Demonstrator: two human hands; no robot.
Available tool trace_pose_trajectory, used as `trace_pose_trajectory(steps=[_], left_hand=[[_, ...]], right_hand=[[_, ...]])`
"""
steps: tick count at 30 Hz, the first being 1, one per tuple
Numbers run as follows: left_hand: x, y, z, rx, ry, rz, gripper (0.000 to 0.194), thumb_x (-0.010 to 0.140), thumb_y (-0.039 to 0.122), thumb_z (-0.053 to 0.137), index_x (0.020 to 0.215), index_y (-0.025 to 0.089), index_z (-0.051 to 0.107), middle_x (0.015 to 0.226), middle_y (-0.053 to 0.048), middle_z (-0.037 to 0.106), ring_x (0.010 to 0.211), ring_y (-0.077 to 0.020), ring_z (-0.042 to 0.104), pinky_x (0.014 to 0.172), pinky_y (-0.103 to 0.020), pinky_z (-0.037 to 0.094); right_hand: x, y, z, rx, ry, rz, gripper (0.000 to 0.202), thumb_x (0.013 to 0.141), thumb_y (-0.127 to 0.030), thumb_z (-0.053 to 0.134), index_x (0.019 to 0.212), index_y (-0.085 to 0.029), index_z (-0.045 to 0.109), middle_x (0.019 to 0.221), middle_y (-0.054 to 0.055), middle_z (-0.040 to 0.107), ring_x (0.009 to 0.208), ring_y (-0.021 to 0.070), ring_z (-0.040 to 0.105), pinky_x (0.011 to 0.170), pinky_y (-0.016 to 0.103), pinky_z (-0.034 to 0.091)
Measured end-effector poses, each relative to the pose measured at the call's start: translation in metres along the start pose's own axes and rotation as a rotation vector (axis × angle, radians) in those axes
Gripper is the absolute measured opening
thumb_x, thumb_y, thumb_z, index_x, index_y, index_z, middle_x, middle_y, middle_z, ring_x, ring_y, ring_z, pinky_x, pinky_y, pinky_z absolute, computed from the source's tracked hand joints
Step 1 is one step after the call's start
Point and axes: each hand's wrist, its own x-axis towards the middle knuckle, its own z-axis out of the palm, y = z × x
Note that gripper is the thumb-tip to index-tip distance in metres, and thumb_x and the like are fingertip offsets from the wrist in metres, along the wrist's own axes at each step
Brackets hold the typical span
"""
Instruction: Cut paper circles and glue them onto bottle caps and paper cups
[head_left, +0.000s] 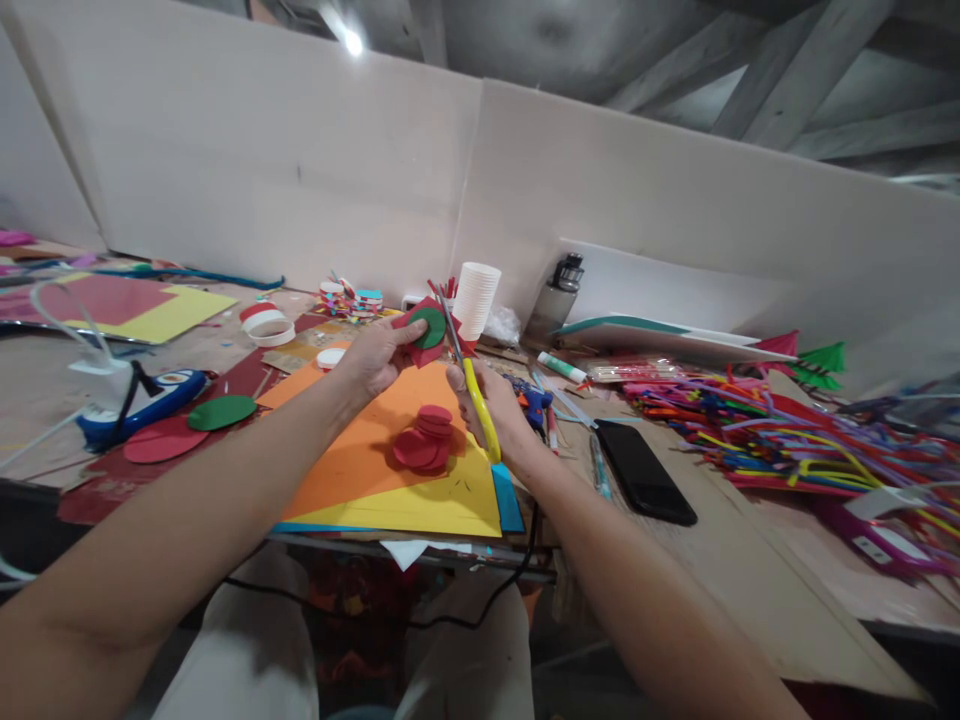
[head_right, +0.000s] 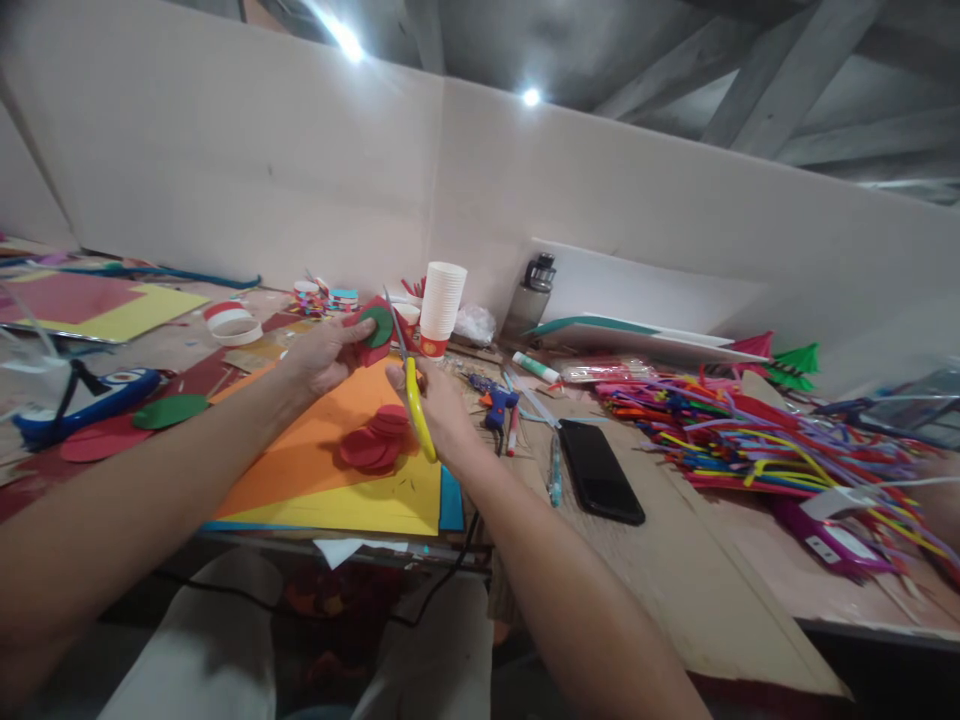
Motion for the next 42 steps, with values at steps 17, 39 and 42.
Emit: trace_pose_trajectory(steps=[17, 39, 42], left_hand=[[0.003, 0.0, -0.005, 0.116, -0.063, 0.014, 0.017, 0.069, 0.014, 0.079, 0.08, 0.009, 0.068, 0.071, -0.005, 0.072, 0.061, -0.0132, 0.066, 0.063, -0.024, 0.053], [0.015, 0.016, -0.026, 0.274, -0.184, -0.051, 0.023, 0.058, 0.019, 0.086, 0.072, 0.008, 0.072, 0.065, -0.008, 0.069, 0.054, -0.0132, 0.06, 0.055, -0.024, 0.051], [0.015, 0.017, -0.027, 0.281, -0.216, -0.052, 0.026, 0.055, 0.021, 0.088, 0.071, 0.008, 0.072, 0.064, -0.007, 0.069, 0.053, -0.0129, 0.06, 0.054, -0.024, 0.052]], right_hand=[[0.003, 0.009, -0.002, 0.004, -0.029, -0.01, 0.042, 0.088, -0.062, 0.048, 0.08, -0.021, 0.049, 0.064, -0.002, 0.049, 0.056, 0.0111, 0.045, 0.053, 0.022, 0.038], [0.002, -0.005, -0.01, -0.047, -0.088, -0.011, 0.051, 0.083, -0.071, 0.048, 0.077, -0.02, 0.051, 0.062, -0.002, 0.046, 0.058, 0.0123, 0.044, 0.053, 0.024, 0.033], [0.003, -0.003, -0.009, -0.068, -0.085, -0.03, 0.051, 0.084, -0.07, 0.047, 0.075, -0.02, 0.05, 0.064, -0.002, 0.046, 0.06, 0.0118, 0.043, 0.053, 0.024, 0.032]])
